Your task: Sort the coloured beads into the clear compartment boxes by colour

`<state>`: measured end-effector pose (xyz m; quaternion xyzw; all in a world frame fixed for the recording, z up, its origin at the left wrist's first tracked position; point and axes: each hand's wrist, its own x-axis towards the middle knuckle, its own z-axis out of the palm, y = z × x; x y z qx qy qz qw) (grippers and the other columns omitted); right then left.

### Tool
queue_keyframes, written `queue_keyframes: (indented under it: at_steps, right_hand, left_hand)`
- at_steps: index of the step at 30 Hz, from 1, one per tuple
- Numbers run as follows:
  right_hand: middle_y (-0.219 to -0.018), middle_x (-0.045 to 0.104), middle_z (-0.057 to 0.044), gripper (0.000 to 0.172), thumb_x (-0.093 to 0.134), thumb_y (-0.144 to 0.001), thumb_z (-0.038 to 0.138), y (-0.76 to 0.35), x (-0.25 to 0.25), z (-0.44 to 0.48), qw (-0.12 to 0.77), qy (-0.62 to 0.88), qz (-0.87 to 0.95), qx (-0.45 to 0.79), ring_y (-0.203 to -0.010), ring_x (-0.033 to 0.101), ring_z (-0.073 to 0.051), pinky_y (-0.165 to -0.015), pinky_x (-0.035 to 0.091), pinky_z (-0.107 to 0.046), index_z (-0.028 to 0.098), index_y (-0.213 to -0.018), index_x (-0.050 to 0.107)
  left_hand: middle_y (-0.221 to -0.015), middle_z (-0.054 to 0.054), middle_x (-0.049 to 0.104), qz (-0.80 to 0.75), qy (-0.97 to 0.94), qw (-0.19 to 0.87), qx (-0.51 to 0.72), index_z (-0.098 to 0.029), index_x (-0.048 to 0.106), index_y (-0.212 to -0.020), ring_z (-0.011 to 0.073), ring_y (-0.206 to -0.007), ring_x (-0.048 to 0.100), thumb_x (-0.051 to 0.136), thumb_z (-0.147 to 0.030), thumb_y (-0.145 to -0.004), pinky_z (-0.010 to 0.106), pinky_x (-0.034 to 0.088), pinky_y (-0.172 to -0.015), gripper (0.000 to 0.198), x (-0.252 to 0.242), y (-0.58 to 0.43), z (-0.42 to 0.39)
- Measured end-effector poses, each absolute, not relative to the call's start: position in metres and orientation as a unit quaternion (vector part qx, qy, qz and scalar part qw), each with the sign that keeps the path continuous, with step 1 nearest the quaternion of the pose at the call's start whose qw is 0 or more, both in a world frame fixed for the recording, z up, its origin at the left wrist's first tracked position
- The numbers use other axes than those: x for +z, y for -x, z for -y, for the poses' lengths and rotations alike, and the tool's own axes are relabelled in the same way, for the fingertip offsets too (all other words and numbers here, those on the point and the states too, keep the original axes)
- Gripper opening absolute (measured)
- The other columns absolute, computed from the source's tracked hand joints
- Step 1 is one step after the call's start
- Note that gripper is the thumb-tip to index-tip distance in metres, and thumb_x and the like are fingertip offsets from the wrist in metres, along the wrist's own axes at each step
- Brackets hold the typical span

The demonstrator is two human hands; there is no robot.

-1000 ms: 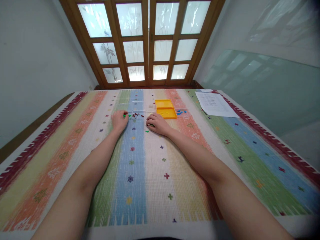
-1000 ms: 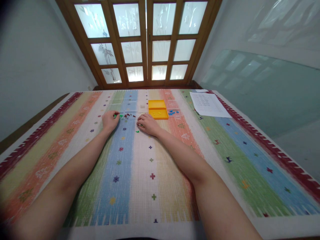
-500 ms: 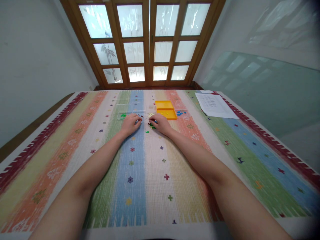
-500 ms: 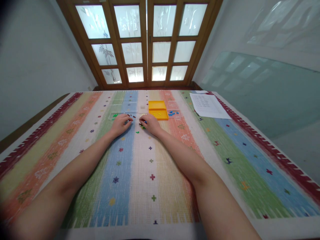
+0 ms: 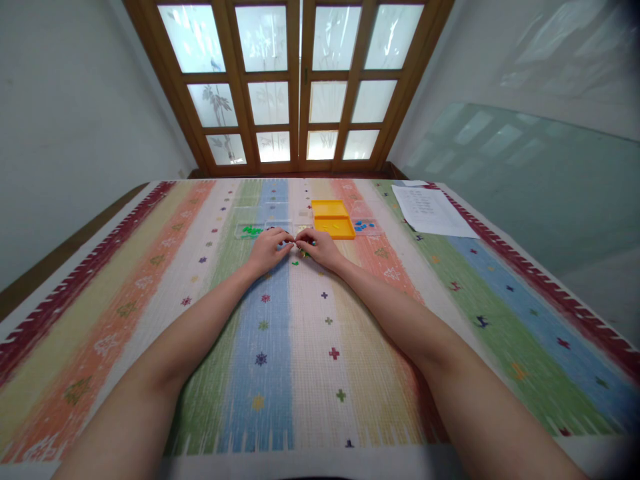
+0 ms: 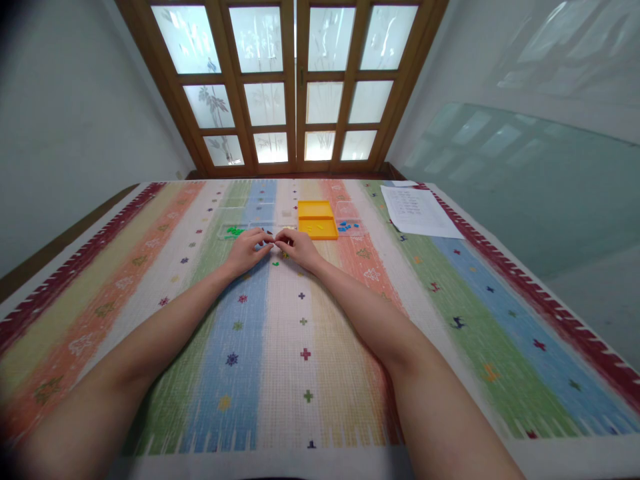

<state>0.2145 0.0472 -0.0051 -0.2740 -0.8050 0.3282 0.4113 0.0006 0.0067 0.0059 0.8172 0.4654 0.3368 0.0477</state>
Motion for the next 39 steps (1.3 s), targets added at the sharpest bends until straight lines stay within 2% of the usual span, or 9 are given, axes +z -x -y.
queue_keyframes:
  at_steps: [9, 19, 25, 32, 36, 39]
  right_hand:
    - [-0.088, 0.072, -0.002, 0.017, 0.065, -0.094, 0.039, -0.214, -0.008, -0.049, 0.411, 0.274, 0.791, 0.362, -0.081, 0.064, -0.019, -0.077, 0.049, -0.031, 0.022, -0.093, 0.069]
    - [-0.082, 0.068, -0.002, 0.013, 0.062, -0.093, 0.035, -0.214, -0.009, -0.050, 0.422, 0.330, 0.785, 0.312, -0.077, 0.062, -0.019, -0.074, 0.048, -0.031, 0.022, -0.092, 0.065]
    - [-0.084, 0.070, -0.002, 0.012, 0.061, -0.091, 0.034, -0.216, -0.012, -0.053, 0.415, 0.343, 0.782, 0.313, -0.077, 0.063, -0.019, -0.073, 0.048, -0.031, 0.022, -0.091, 0.065]
    - [-0.084, 0.071, -0.003, 0.011, 0.060, -0.091, 0.031, -0.215, -0.011, -0.051, 0.412, 0.339, 0.793, 0.295, -0.076, 0.063, -0.019, -0.073, 0.046, -0.031, 0.022, -0.091, 0.066]
    - [-0.083, 0.070, -0.002, 0.012, 0.060, -0.092, 0.031, -0.217, -0.012, -0.052, 0.412, 0.338, 0.796, 0.288, -0.076, 0.063, -0.019, -0.073, 0.046, -0.031, 0.021, -0.092, 0.066]
    - [-0.081, 0.069, -0.002, 0.013, 0.060, -0.093, 0.033, -0.219, -0.012, -0.053, 0.413, 0.342, 0.797, 0.278, -0.075, 0.062, -0.019, -0.072, 0.046, -0.031, 0.022, -0.091, 0.066]
  left_hand:
    - [-0.098, 0.005, 0.072, -0.476, -0.808, 0.024, 0.345, -0.024, 0.076, -0.099, 0.0210, -0.093, 0.066, 0.067, -0.029, -0.098, 0.036, 0.048, -0.086, 0.011, 0.006, -0.001, -0.006]
    - [-0.102, 0.008, 0.073, -0.525, -0.792, -0.008, 0.311, -0.024, 0.076, -0.101, 0.0256, -0.101, 0.065, 0.062, -0.034, -0.100, 0.041, 0.045, -0.091, 0.017, 0.006, 0.006, -0.008]
    - [-0.097, 0.007, 0.074, -0.604, -0.720, -0.031, 0.341, -0.023, 0.076, -0.099, 0.0226, -0.087, 0.065, 0.061, -0.032, -0.098, 0.039, 0.045, -0.085, 0.018, -0.002, 0.026, -0.024]
    - [-0.093, 0.008, 0.072, -0.642, -0.690, -0.037, 0.333, -0.023, 0.074, -0.090, 0.0234, -0.083, 0.064, 0.062, -0.037, -0.097, 0.038, 0.046, -0.079, 0.020, -0.011, 0.037, -0.037]
    - [-0.099, 0.008, 0.072, -0.613, -0.717, -0.024, 0.332, -0.022, 0.075, -0.097, 0.0235, -0.088, 0.064, 0.057, -0.035, -0.100, 0.040, 0.046, -0.088, 0.023, -0.006, 0.034, -0.029]
    - [-0.102, 0.007, 0.071, -0.532, -0.791, 0.027, 0.300, -0.022, 0.075, -0.101, 0.0219, -0.089, 0.064, 0.057, -0.035, -0.100, 0.038, 0.048, -0.088, 0.022, 0.000, 0.025, -0.019]
